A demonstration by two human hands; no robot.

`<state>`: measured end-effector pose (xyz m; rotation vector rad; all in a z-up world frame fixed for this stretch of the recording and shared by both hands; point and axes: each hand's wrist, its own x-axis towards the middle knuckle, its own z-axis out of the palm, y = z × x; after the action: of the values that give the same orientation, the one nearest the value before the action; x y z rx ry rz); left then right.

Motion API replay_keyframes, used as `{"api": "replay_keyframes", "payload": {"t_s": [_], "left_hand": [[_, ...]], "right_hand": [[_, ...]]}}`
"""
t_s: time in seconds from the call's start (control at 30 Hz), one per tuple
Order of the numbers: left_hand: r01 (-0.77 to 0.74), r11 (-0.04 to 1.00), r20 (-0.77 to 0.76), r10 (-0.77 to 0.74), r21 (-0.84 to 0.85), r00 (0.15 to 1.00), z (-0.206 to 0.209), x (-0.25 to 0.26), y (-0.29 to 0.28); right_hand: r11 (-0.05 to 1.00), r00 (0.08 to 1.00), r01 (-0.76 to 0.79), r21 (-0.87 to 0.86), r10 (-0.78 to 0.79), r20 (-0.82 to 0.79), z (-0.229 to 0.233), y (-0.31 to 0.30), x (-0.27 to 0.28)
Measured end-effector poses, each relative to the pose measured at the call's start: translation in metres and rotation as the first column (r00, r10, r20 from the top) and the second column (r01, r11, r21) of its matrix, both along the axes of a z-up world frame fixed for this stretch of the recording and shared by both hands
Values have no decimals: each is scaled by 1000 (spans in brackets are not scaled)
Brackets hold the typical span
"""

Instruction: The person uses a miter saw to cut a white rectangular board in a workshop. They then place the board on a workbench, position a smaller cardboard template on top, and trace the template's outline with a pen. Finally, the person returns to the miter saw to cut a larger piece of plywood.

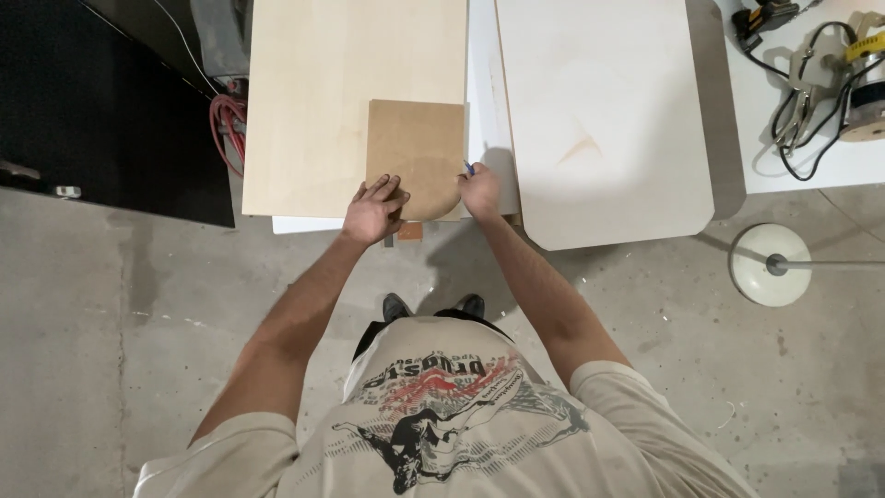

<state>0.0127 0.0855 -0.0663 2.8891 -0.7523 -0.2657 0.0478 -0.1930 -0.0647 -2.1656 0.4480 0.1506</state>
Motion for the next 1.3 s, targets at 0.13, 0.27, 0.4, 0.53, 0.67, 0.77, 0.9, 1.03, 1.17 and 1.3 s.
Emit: {"api": "replay_keyframes", "payload": {"t_s": [0.13,0.27,0.4,0.53,0.67,0.77,0.9,1.03,1.17,1.3], "left_hand": [[-32,999,-51,33,19,998,4,3,-1],[-54,998,-122,56,14,991,0,4,1],[-55,997,-130,60,46,990,8,2,-1],[-40,996,-148,52,79,988,14,5,-4],[-47,995,-169,62,90,984,16,3,-9],[-47,994,-167,62,94,984,17,2,-8],[-56,996,-174,68,76,982,18,-2,-9],[-60,996,-148,70,71,986,23,-3,-9],[-76,996,-149,83,54,985,20,-5,-8],[-67,997,-103,70,31,992,3,-1,-5]], "right_hand": [[1000,1000,-11,-15,11,28,-29,-6,9],[994,999,-41,-98,43,11,-16,-4,2],[1000,1000,8,-21,-9,-7,-18,-4,0],[998,999,42,43,-42,-3,-10,-4,2],[997,999,42,69,-42,-1,-9,-2,-3],[993,999,53,107,-54,5,-19,-6,-6],[988,997,83,132,-83,-7,2,-5,-20],[977,995,91,191,-95,12,-7,-7,-19],[989,997,70,128,-67,-29,-12,-8,-10],[994,998,57,95,-56,-18,-11,-11,-8]]}}
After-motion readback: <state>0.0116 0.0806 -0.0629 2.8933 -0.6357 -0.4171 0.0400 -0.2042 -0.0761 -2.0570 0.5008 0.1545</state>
